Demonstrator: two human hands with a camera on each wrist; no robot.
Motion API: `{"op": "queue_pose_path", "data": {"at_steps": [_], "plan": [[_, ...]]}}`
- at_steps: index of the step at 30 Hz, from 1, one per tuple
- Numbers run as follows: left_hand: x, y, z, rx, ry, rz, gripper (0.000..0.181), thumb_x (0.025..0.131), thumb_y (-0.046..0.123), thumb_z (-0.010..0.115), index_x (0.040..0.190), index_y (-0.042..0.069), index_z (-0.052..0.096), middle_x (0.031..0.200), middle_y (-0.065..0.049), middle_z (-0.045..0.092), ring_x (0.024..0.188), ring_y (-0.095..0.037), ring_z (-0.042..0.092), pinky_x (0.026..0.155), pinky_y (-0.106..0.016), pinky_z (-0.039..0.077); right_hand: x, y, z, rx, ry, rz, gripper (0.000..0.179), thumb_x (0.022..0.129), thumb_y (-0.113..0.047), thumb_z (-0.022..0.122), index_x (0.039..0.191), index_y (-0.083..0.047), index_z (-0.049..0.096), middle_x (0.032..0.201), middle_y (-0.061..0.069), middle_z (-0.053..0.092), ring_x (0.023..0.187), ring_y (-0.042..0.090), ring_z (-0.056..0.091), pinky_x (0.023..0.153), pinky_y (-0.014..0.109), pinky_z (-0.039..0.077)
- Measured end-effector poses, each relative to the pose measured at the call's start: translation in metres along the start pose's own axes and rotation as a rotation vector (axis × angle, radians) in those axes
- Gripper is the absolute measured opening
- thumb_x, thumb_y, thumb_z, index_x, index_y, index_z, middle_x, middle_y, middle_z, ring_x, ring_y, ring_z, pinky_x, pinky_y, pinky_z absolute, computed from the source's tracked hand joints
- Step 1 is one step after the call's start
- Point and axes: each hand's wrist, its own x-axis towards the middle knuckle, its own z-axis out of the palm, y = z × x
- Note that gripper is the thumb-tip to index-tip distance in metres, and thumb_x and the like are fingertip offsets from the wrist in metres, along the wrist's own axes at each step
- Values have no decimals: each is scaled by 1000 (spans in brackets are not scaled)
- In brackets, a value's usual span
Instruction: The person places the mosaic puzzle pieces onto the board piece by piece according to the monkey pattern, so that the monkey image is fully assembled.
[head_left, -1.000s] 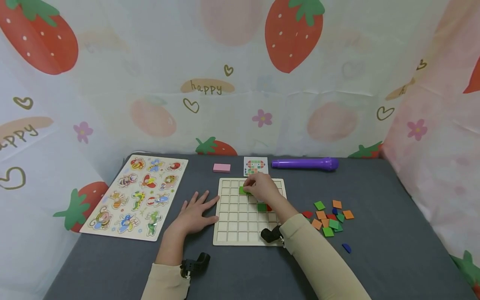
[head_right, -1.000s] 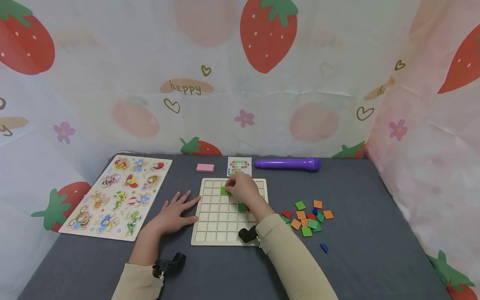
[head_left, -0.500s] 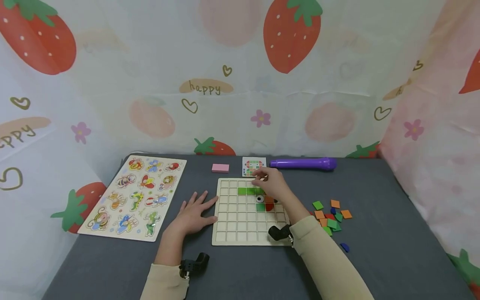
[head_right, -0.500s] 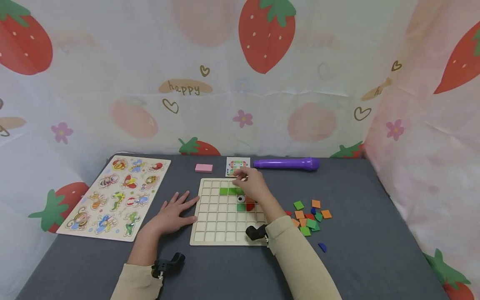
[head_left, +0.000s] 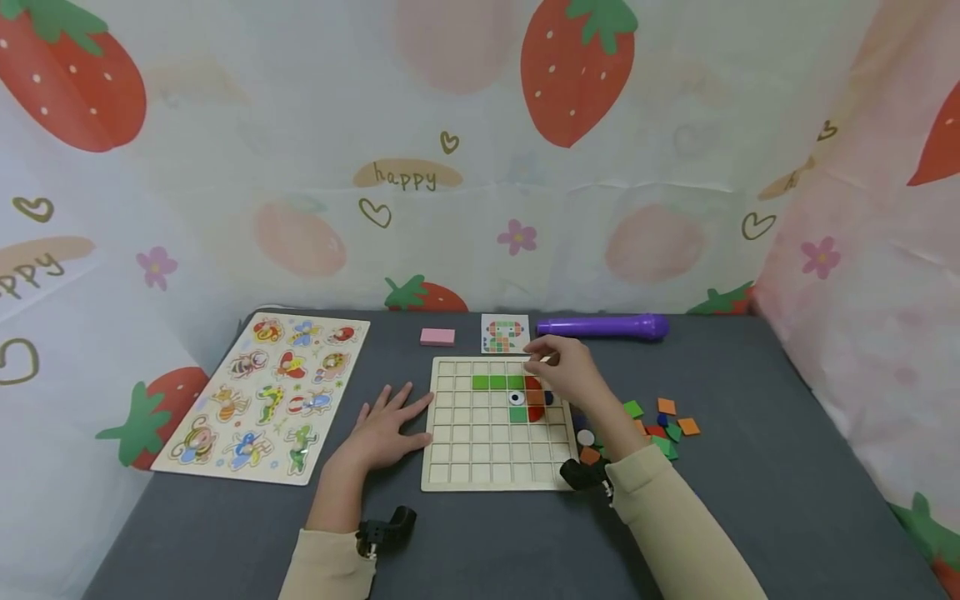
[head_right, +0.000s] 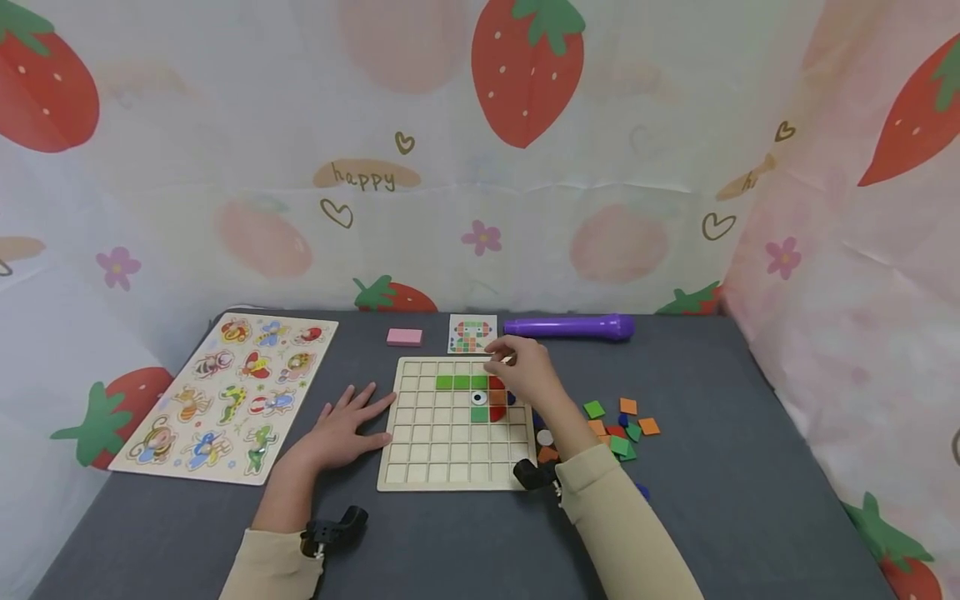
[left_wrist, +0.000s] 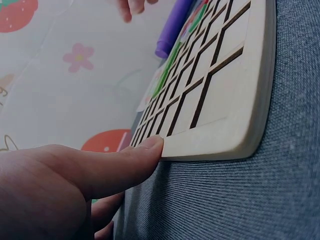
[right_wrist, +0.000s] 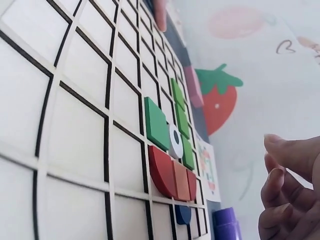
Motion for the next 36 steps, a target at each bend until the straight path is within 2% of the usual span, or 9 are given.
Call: {"op": "queue_pose_path", "data": {"at_steps": [8, 15, 22, 30, 36], "plan": [[-1, 2, -1, -4, -3, 1, 70, 96, 41, 66, 158, 26, 37, 169, -12, 18, 156, -42, 0, 122, -66, 0, -16, 7, -17, -74, 45, 0, 28, 95, -22, 73, 120, -11, 71, 103, 5, 70, 86, 20, 66, 69, 33, 53], [-2, 3, -1, -2, 2, 11, 70, 96, 41, 66, 158, 26, 38, 169, -13, 19, 156, -43, 1, 121, -68, 2, -31, 18, -34, -92, 69, 33, 29, 95, -23, 73, 121, -11, 71, 107, 6, 71, 91, 22, 67, 76, 38, 56], [-2, 0, -1, 9, 6, 18, 69, 97, 42, 65, 158, 26, 37, 169, -13, 19, 156, -43, 2, 121, -69, 3, -43, 33, -42, -117, 75, 70, 27, 95, -24, 72, 119, -11, 72, 114, 8, 73, 95, 24, 67, 81, 40, 58], [-1, -1, 0, 1, 6, 12, 70, 96, 42, 66, 158, 27, 37, 169, -12, 18, 156, -42, 1, 121, -68, 2, -59, 48, -45, -131, 33, 92, 25, 94, -19, 74, 117, -9, 73, 110, 9, 74, 90, 21, 68, 73, 35, 57], [-1, 0, 0, -6, 11, 7, 70, 96, 42, 66, 158, 27, 38, 169, -12, 19, 156, -42, 1, 121, -67, 2, -69, 64, -53, -151, -30, 121, 27, 93, -20, 75, 118, -9, 72, 111, 8, 73, 90, 19, 68, 75, 37, 57]]}}
